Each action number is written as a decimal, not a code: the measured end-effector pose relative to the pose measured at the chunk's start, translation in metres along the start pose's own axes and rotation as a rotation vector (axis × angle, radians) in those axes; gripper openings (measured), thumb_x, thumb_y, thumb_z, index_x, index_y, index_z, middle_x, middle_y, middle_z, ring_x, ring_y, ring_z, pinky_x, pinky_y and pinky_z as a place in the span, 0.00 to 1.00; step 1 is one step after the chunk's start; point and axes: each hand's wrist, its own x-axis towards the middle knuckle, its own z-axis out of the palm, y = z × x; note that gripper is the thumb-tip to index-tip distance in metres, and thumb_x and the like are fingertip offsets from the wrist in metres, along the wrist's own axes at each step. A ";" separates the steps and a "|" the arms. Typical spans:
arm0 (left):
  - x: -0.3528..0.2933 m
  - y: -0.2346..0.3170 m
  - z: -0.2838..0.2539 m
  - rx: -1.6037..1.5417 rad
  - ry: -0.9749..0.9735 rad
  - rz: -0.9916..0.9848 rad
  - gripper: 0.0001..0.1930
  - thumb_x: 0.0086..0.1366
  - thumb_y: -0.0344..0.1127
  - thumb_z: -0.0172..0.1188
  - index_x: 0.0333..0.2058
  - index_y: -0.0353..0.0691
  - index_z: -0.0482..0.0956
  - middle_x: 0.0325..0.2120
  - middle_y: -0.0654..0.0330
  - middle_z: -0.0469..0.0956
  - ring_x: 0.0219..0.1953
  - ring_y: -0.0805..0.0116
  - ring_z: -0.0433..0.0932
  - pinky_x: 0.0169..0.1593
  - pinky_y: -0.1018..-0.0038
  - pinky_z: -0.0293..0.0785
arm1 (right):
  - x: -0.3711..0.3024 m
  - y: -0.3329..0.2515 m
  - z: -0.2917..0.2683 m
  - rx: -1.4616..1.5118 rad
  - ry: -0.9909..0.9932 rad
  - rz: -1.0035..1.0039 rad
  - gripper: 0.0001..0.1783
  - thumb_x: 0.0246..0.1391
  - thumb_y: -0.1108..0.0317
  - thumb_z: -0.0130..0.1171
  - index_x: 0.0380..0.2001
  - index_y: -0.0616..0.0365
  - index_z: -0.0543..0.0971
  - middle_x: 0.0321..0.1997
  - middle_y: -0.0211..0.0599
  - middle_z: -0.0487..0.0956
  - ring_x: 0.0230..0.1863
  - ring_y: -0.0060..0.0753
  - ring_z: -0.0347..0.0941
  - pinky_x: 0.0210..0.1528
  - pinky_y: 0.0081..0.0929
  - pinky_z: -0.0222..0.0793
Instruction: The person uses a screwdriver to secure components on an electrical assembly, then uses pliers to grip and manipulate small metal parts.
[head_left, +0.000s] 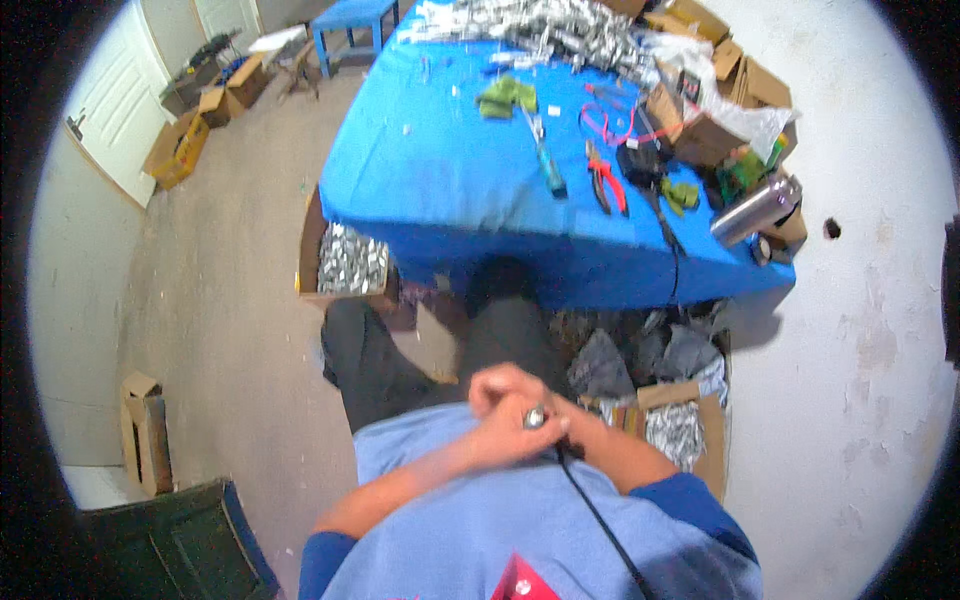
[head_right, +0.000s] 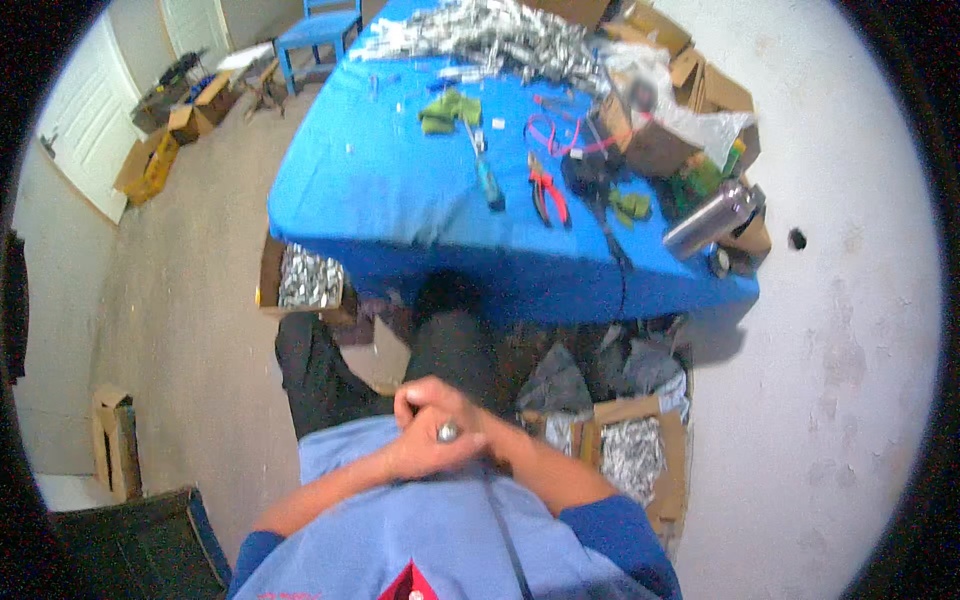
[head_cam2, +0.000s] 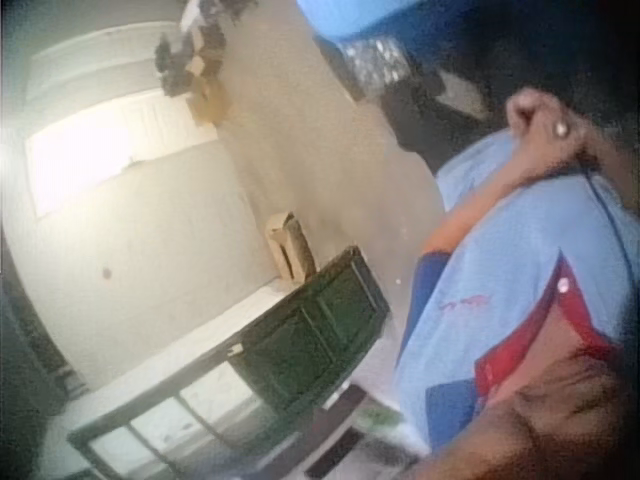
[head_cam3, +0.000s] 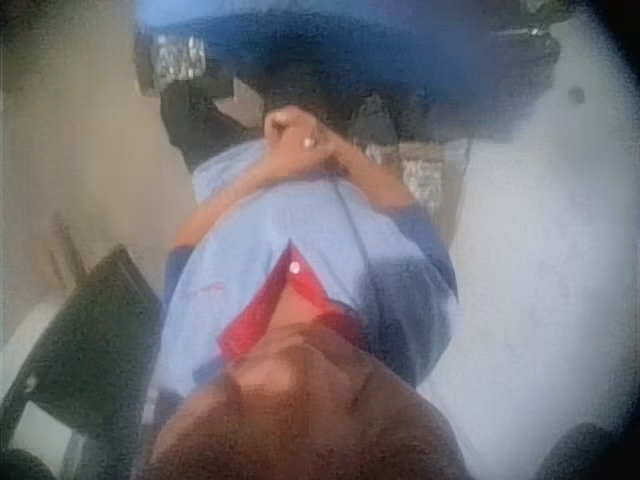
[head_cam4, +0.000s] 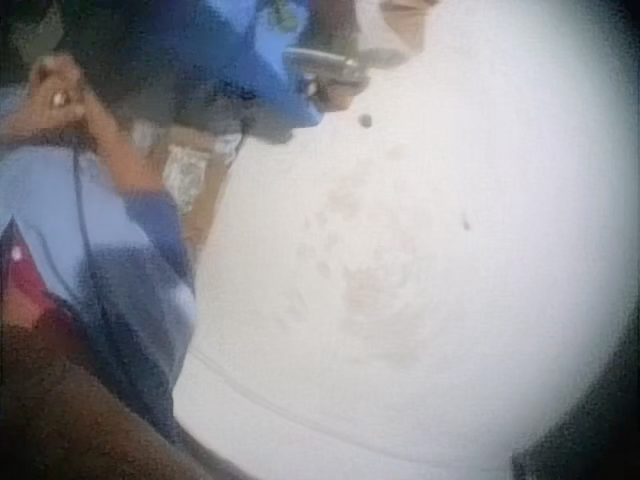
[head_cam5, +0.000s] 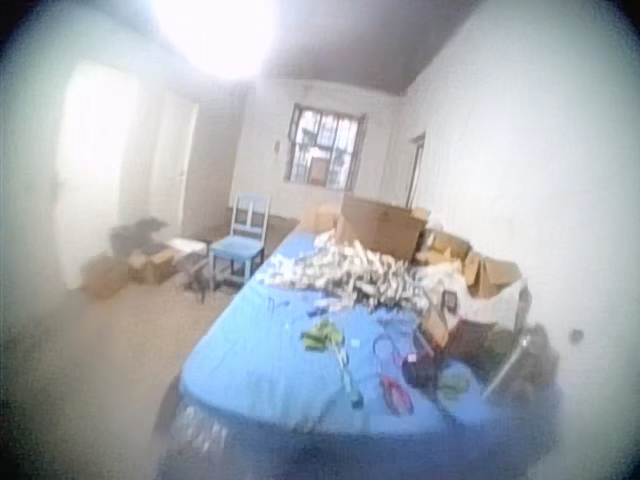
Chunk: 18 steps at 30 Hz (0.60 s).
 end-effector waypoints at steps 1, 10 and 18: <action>-0.003 0.000 -0.001 -0.045 -0.014 -0.054 0.16 0.65 0.42 0.62 0.22 0.38 0.75 0.14 0.68 0.71 0.20 0.79 0.69 0.24 0.77 0.65 | 0.002 0.003 -0.002 -0.018 -0.019 -0.045 0.25 0.61 0.50 0.46 0.19 0.60 0.71 0.21 0.32 0.69 0.26 0.26 0.64 0.31 0.29 0.63; 0.000 0.007 -0.005 -0.032 -0.047 -0.101 0.18 0.65 0.40 0.59 0.22 0.31 0.77 0.13 0.61 0.71 0.19 0.74 0.68 0.23 0.72 0.64 | 0.003 0.000 0.008 0.045 0.026 -0.050 0.26 0.63 0.53 0.43 0.17 0.62 0.70 0.19 0.32 0.70 0.24 0.26 0.65 0.29 0.29 0.63; 0.011 -0.013 -0.016 0.121 0.187 -0.259 0.19 0.62 0.44 0.64 0.20 0.34 0.76 0.14 0.68 0.69 0.21 0.81 0.66 0.23 0.74 0.63 | -0.004 0.001 -0.014 -0.039 0.727 -0.168 0.24 0.64 0.52 0.47 0.18 0.56 0.72 0.22 0.28 0.72 0.23 0.19 0.63 0.27 0.22 0.60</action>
